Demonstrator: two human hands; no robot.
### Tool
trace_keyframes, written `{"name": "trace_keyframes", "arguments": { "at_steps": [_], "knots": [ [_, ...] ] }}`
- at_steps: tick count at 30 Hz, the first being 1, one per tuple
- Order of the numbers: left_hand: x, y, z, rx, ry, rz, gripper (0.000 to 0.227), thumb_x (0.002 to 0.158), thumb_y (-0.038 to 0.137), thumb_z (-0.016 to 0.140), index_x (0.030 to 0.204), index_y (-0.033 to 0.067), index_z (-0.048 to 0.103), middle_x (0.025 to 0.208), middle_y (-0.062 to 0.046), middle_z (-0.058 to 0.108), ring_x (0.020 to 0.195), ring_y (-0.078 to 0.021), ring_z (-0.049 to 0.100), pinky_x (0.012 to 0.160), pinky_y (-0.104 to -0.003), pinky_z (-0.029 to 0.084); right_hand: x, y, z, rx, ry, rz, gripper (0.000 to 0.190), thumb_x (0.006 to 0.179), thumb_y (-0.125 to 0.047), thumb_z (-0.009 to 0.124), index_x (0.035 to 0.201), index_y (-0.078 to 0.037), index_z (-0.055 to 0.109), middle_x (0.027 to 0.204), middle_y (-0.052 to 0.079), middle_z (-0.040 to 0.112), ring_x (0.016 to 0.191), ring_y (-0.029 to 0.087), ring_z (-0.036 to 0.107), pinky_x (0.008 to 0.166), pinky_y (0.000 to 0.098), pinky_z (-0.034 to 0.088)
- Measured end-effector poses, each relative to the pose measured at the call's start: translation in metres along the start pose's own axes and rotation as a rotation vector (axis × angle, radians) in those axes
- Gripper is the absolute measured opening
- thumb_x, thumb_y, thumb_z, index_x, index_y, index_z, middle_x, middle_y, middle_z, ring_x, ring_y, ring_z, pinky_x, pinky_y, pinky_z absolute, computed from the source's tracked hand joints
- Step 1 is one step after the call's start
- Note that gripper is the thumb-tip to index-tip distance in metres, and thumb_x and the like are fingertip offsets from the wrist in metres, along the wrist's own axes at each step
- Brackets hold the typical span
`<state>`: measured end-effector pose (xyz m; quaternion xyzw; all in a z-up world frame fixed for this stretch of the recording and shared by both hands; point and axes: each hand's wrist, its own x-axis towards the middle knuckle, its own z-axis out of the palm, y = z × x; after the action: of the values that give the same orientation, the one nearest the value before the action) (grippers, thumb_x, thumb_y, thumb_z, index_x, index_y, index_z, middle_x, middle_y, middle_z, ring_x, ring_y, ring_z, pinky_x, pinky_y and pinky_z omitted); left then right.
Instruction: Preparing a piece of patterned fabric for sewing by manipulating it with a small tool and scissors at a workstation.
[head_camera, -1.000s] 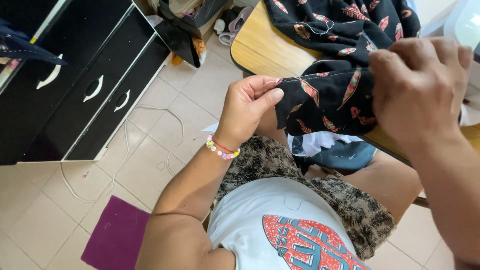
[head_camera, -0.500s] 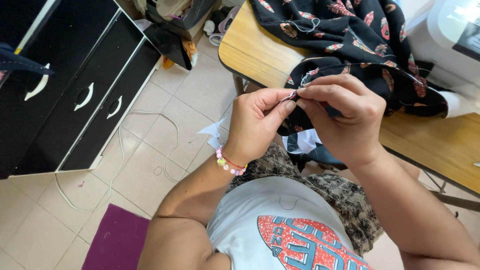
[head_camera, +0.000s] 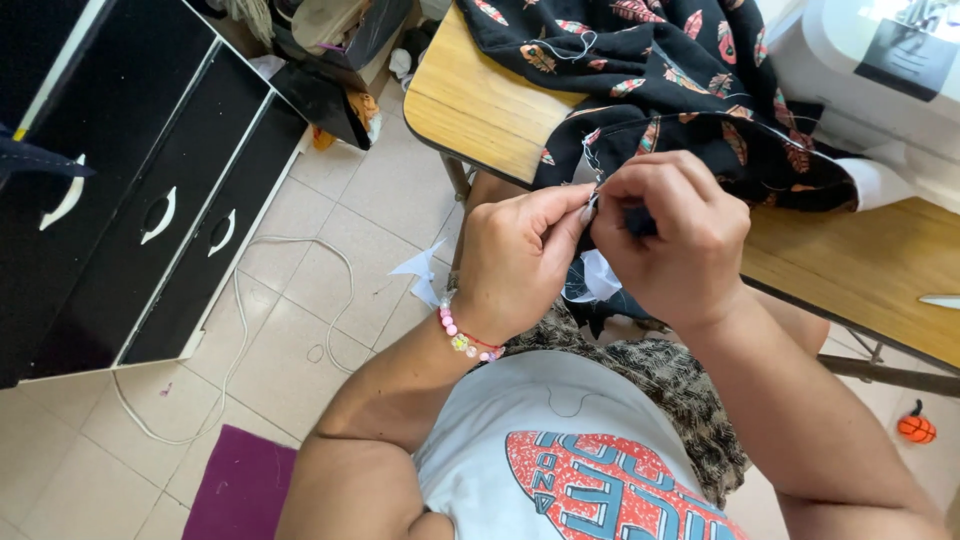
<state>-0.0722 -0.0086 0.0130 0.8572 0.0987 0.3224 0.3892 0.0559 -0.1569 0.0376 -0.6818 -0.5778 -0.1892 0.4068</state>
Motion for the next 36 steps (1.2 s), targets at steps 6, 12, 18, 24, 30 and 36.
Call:
{"name": "trace_keyframes", "arguments": {
  "at_steps": [6,12,18,24,30,36],
  "knots": [
    [0.005,0.007,-0.001,-0.102,0.001,-0.065,0.02,0.114,0.02,0.077,0.129,0.0143,0.09,0.123,-0.003,0.094,0.11,-0.0196,0.094,0.095,-0.035,0.072,-0.018,0.004,-0.005,0.294,0.045,0.425,0.012,0.11,0.011,0.066,0.112,0.0,0.071,0.112,0.015,0.07,0.093,0.021,0.065,0.077,0.0319,0.052],
    [0.007,0.008,0.001,-0.152,0.009,-0.105,0.019,0.113,0.018,0.079,0.127,0.0134,0.091,0.12,-0.003,0.095,0.108,-0.0157,0.093,0.093,-0.032,0.07,-0.022,0.002,-0.016,0.559,0.142,0.502,0.019,0.122,0.02,0.067,0.132,0.004,0.069,0.132,0.021,0.069,0.111,0.029,0.086,0.094,0.0286,0.067],
    [0.008,0.015,0.006,-0.124,-0.009,-0.059,0.018,0.115,0.019,0.077,0.128,0.0156,0.089,0.121,-0.002,0.095,0.11,-0.0197,0.094,0.094,-0.034,0.071,-0.02,0.001,-0.014,0.424,0.085,0.39,0.023,0.11,0.012,0.095,0.129,0.005,0.084,0.127,0.021,0.071,0.1,0.023,0.078,0.089,0.0304,0.072],
    [0.002,0.007,0.019,-0.045,0.02,0.028,0.018,0.116,0.012,0.075,0.129,0.012,0.087,0.117,-0.006,0.094,0.097,-0.0241,0.092,0.085,-0.038,0.07,-0.021,-0.004,-0.02,0.348,-0.001,0.454,0.003,0.114,0.001,0.079,0.11,0.001,0.079,0.119,0.017,0.068,0.089,0.018,0.063,0.074,0.0288,0.05],
    [0.006,-0.002,0.023,-0.057,0.042,-0.055,0.019,0.113,0.018,0.077,0.126,0.0157,0.09,0.105,-0.001,0.095,0.074,-0.0138,0.084,0.074,-0.035,0.065,-0.025,0.002,-0.04,1.375,0.048,0.6,0.011,0.113,-0.017,0.076,0.114,-0.008,0.069,0.107,0.008,0.062,0.085,0.017,0.057,0.073,0.0258,0.046],
    [0.006,0.006,0.02,-0.133,0.023,-0.083,0.019,0.114,0.019,0.077,0.127,0.0145,0.09,0.115,-0.001,0.095,0.082,-0.0116,0.087,0.076,-0.032,0.065,-0.03,0.0,-0.037,0.188,0.025,0.413,0.032,0.107,-0.019,0.104,0.114,0.001,0.081,0.118,0.019,0.072,0.089,0.019,0.061,0.075,0.0308,0.05]
  ]
}}
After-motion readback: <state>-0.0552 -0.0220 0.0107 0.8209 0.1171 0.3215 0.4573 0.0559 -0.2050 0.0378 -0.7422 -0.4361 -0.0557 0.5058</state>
